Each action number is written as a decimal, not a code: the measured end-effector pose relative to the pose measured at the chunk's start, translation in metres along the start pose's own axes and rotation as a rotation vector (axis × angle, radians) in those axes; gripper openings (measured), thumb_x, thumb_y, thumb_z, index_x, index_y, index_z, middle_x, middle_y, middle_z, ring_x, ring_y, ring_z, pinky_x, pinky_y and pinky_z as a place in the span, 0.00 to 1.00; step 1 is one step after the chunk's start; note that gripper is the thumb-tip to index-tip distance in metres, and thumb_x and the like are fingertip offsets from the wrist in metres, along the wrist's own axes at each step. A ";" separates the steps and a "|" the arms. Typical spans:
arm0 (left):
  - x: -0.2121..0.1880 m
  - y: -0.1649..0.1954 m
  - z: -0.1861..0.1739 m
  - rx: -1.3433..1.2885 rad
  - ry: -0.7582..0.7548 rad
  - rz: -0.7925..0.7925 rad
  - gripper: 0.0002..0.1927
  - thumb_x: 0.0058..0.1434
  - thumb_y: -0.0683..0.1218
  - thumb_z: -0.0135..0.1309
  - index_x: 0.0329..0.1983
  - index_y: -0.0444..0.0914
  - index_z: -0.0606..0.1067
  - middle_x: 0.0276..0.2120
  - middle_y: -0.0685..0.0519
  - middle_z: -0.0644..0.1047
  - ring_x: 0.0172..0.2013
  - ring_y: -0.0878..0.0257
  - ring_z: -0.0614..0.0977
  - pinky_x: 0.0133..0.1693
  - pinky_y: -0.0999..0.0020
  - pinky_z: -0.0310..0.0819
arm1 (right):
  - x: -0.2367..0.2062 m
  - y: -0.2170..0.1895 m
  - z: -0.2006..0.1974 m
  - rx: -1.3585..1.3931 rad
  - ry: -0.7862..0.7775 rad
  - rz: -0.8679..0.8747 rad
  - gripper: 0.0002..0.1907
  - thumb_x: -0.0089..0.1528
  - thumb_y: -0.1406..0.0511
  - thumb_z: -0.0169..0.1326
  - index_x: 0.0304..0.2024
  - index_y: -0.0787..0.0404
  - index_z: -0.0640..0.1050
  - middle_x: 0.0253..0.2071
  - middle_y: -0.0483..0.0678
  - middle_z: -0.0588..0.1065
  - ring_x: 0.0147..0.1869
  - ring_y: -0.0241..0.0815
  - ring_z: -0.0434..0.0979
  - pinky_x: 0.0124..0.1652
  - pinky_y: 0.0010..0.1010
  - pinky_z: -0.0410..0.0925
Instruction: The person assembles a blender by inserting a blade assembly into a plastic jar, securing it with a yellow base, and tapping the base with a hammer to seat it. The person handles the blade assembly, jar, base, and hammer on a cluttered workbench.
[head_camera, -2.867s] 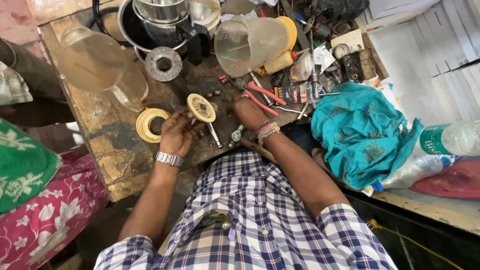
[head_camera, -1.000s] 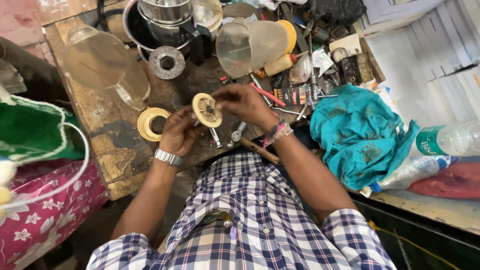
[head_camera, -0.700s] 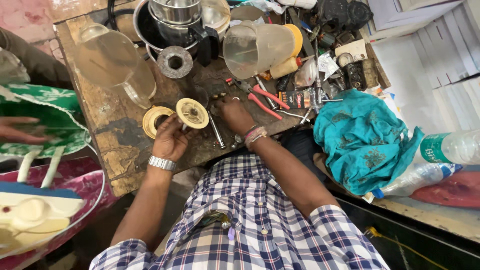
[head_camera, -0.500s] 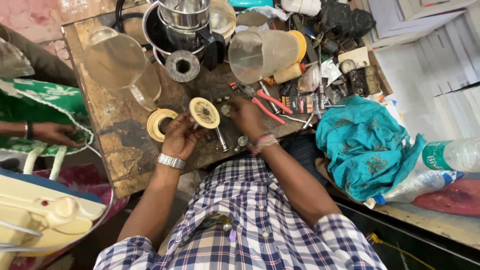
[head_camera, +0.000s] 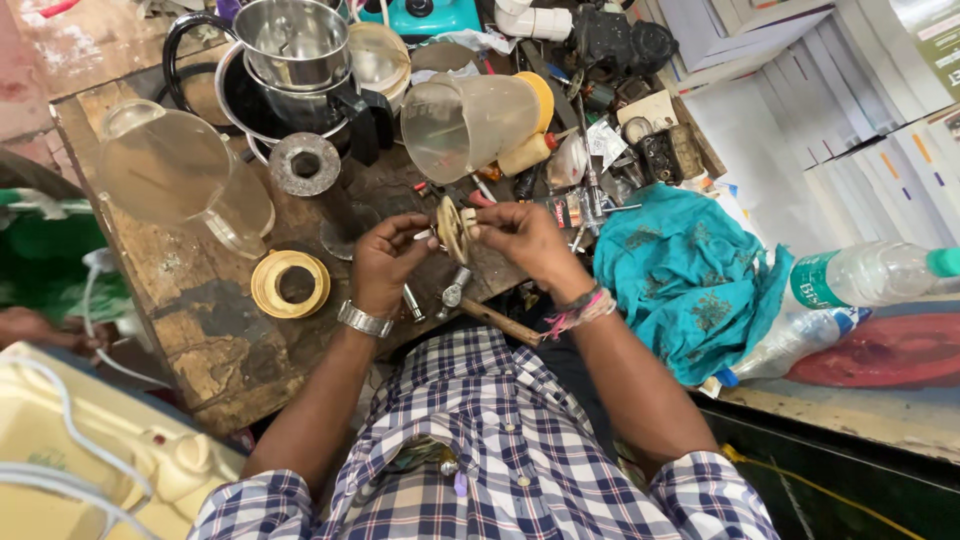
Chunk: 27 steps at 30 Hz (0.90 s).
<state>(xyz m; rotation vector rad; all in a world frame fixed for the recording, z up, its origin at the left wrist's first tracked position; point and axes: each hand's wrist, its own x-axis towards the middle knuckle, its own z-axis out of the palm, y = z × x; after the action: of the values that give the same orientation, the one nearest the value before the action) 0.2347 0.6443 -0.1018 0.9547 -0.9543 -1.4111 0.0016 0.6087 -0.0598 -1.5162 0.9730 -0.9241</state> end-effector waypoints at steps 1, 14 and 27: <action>-0.002 0.003 0.002 0.108 0.001 0.058 0.17 0.62 0.34 0.62 0.54 0.30 0.76 0.46 0.48 0.82 0.45 0.65 0.83 0.49 0.72 0.79 | 0.000 0.002 -0.004 0.067 -0.001 0.181 0.11 0.64 0.68 0.60 0.46 0.68 0.83 0.38 0.48 0.80 0.39 0.31 0.73 0.36 0.20 0.66; -0.013 0.059 0.019 0.706 -0.103 0.394 0.18 0.57 0.39 0.66 0.51 0.33 0.79 0.44 0.47 0.83 0.44 0.61 0.86 0.46 0.68 0.82 | -0.005 -0.017 -0.019 0.160 -0.095 0.401 0.08 0.64 0.66 0.62 0.42 0.65 0.82 0.33 0.48 0.81 0.30 0.32 0.75 0.29 0.22 0.68; 0.007 0.027 0.007 -0.159 -0.054 -0.252 0.18 0.62 0.39 0.62 0.53 0.28 0.74 0.38 0.47 0.84 0.34 0.63 0.86 0.37 0.70 0.83 | -0.016 -0.050 -0.025 -0.296 -0.128 -0.375 0.16 0.56 0.80 0.54 0.44 0.64 0.82 0.54 0.52 0.76 0.61 0.50 0.78 0.59 0.37 0.71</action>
<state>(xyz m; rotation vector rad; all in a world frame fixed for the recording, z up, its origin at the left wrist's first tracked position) 0.2373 0.6366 -0.0747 0.9459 -0.7670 -1.7056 -0.0225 0.6201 -0.0079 -2.0310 0.7697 -0.9568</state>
